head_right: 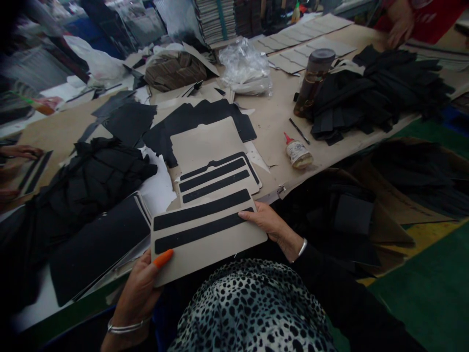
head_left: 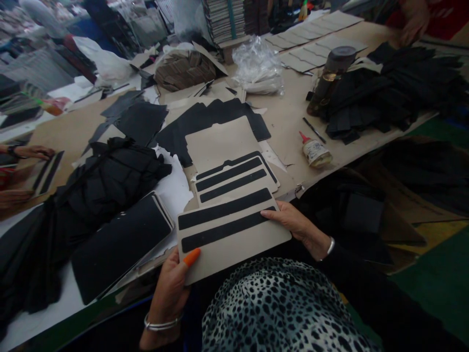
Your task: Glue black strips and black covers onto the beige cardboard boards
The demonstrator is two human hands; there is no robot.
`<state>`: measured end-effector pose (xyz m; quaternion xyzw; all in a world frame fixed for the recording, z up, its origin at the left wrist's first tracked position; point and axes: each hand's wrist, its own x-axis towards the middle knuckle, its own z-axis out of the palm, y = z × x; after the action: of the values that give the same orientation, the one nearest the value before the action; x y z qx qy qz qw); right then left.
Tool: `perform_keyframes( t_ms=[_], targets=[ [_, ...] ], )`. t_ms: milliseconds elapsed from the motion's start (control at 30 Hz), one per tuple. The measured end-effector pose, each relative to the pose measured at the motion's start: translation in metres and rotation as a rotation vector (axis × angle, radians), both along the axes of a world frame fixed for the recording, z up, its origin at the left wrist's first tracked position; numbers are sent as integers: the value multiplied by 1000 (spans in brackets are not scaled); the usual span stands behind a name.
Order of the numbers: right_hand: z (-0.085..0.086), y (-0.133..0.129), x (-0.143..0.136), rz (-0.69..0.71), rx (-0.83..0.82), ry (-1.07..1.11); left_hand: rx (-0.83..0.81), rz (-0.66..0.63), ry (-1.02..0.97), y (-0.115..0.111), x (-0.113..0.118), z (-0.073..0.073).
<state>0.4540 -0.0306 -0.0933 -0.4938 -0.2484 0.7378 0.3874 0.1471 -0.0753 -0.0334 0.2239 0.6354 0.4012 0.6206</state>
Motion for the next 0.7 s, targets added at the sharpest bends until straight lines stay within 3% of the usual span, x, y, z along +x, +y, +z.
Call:
perform_keyframes(
  t_ms=[200, 400, 700],
  targets=[
    [0, -6, -5, 17, -12, -130, 27, -21, -70, -3, -6, -8],
    [-1, -5, -12, 26, -14, -173, -2, 57, -10, 1, -6, -17],
    [1, -10, -14, -20, 77, -226, -8, 50, 79, 6, -1, -17]
  ],
)
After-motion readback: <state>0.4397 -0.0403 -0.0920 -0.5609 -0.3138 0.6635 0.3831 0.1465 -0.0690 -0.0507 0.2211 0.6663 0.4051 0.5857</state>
